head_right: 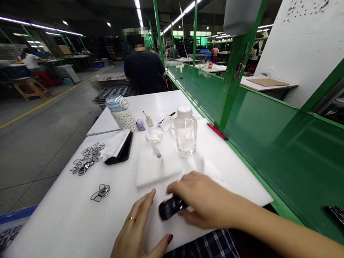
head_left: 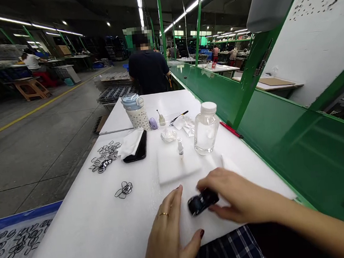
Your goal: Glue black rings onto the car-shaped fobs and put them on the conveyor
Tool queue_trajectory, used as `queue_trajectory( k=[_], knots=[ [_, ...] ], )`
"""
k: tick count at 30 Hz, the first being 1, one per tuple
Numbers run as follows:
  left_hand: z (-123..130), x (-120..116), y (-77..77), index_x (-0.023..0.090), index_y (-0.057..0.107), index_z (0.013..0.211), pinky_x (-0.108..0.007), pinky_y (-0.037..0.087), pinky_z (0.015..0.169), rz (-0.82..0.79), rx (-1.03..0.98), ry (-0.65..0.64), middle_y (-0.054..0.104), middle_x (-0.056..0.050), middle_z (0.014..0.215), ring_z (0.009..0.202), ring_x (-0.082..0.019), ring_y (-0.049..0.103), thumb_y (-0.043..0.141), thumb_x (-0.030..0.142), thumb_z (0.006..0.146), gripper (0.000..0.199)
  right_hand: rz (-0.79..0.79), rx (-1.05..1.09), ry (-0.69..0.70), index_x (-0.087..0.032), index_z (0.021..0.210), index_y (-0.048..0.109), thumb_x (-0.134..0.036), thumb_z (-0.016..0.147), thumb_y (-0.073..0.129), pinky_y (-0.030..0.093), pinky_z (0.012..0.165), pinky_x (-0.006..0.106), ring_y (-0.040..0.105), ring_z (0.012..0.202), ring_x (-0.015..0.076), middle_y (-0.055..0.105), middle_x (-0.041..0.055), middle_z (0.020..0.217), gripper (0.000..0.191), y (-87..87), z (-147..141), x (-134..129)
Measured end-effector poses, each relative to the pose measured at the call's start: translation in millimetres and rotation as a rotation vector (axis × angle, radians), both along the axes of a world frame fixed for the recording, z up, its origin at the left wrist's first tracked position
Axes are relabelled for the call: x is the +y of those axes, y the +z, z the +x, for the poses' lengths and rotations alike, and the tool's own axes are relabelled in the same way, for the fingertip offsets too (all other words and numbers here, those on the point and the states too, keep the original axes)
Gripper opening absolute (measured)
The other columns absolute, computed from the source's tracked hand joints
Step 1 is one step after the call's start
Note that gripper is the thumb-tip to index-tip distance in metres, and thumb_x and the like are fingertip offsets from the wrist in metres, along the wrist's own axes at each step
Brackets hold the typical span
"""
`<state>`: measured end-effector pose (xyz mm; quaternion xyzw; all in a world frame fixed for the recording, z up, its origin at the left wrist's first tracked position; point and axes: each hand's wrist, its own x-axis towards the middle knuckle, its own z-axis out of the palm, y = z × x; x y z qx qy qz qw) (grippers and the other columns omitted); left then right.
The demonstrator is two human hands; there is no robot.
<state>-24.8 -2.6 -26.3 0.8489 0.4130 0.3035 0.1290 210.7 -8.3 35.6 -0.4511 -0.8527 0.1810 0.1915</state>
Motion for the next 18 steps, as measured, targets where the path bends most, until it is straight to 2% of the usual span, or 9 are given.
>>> queue_trajectory(
  k=[2, 4, 5, 7, 10, 12, 14, 16, 18],
  knots=[
    [-6, -9, -4.5, 0.023, 0.024, 0.150, -0.037, 0.056, 0.093, 0.029, -0.002, -0.009, 0.053, -0.011, 0.140, 0.124, -0.026, 0.056, 0.054, 0.022, 0.087, 0.070, 0.008, -0.053, 0.174, -0.013, 0.120, 0.051, -0.013, 0.080, 0.056, 0.047, 0.084, 0.037, 0.059, 0.091, 0.0226, 0.065, 0.0094, 0.097, 0.040, 1.4, -33, 0],
    [-12, -19, -9.0, 0.025, 0.023, 0.151, -0.032, 0.055, 0.095, 0.042, -0.042, 0.011, 0.056, -0.009, 0.137, 0.122, -0.022, 0.058, 0.048, 0.017, 0.091, 0.065, -0.038, -0.030, 0.217, -0.015, 0.115, 0.054, -0.014, 0.082, 0.056, 0.048, 0.079, 0.036, 0.060, 0.088, 0.0219, 0.066, 0.0080, 0.095, 0.033, 0.1, -47, 6],
    [-13, -24, -11.1, 0.027, 0.024, 0.150, -0.030, 0.055, 0.095, 0.041, -0.061, 0.032, 0.059, -0.008, 0.134, 0.120, -0.021, 0.060, 0.047, 0.016, 0.092, 0.064, -0.067, 0.028, 0.154, -0.017, 0.109, 0.055, -0.016, 0.084, 0.057, 0.048, 0.076, 0.035, 0.061, 0.084, 0.0208, 0.066, 0.0064, 0.093, 0.025, -0.8, -48, 11],
    [-13, -33, -14.0, 0.029, 0.028, 0.149, -0.030, 0.056, 0.092, 0.019, -0.083, 0.095, 0.061, -0.007, 0.130, 0.115, -0.022, 0.062, 0.052, 0.019, 0.092, 0.062, -0.074, 0.200, -0.137, -0.019, 0.094, 0.053, -0.026, 0.086, 0.058, 0.048, 0.069, 0.032, 0.060, 0.076, 0.0188, 0.065, 0.0039, 0.085, 0.012, -1.9, -47, 24],
    [-11, -38, -12.1, 0.030, 0.032, 0.148, -0.035, 0.058, 0.089, -0.048, -0.069, 0.155, 0.058, -0.009, 0.133, 0.115, -0.026, 0.062, 0.061, 0.026, 0.088, 0.066, 0.005, 0.382, -0.521, -0.019, 0.102, 0.046, -0.034, 0.084, 0.063, 0.048, 0.072, 0.035, 0.060, 0.084, 0.0206, 0.063, 0.0072, 0.097, 0.029, -2.0, -45, 49],
    [-12, -33, -4.6, 0.031, 0.033, 0.148, -0.036, 0.060, 0.087, -0.143, -0.019, 0.069, 0.052, -0.009, 0.142, 0.118, -0.029, 0.061, 0.070, 0.022, 0.079, 0.079, -0.026, 0.381, -0.508, -0.019, 0.107, 0.047, -0.033, 0.083, 0.063, 0.047, 0.079, 0.038, 0.059, 0.093, 0.0232, 0.062, 0.0090, 0.105, 0.032, -1.5, -45, 65],
    [-14, -23, 6.6, 0.031, 0.036, 0.147, -0.036, 0.059, 0.088, -0.282, 0.053, -0.074, 0.043, -0.007, 0.150, 0.122, -0.029, 0.058, 0.073, 0.014, 0.070, 0.087, -0.109, 0.343, -0.428, -0.019, 0.093, 0.055, -0.032, 0.086, 0.058, 0.045, 0.080, 0.041, 0.059, 0.087, 0.0241, 0.064, 0.0068, 0.090, 0.015, 0.0, -44, 78],
    [-14, -12, 17.6, 0.030, 0.044, 0.143, -0.038, 0.055, 0.096, -0.411, 0.103, -0.166, 0.042, -0.004, 0.151, 0.125, -0.028, 0.055, 0.069, 0.010, 0.069, 0.081, -0.192, 0.343, -0.368, -0.018, 0.078, 0.056, -0.033, 0.090, 0.052, 0.045, 0.078, 0.041, 0.059, 0.079, 0.0231, 0.063, 0.0052, 0.077, 0.019, 3.3, -39, 88],
    [-12, -4, 24.3, 0.026, 0.053, 0.136, -0.041, 0.051, 0.102, -0.481, 0.107, -0.173, 0.050, -0.004, 0.145, 0.124, -0.027, 0.056, 0.067, 0.013, 0.068, 0.070, -0.266, 0.398, -0.312, -0.017, 0.079, 0.059, -0.038, 0.092, 0.049, 0.046, 0.078, 0.040, 0.060, 0.080, 0.0220, 0.065, 0.0067, 0.082, 0.027, 8.0, -33, 92]
  ],
)
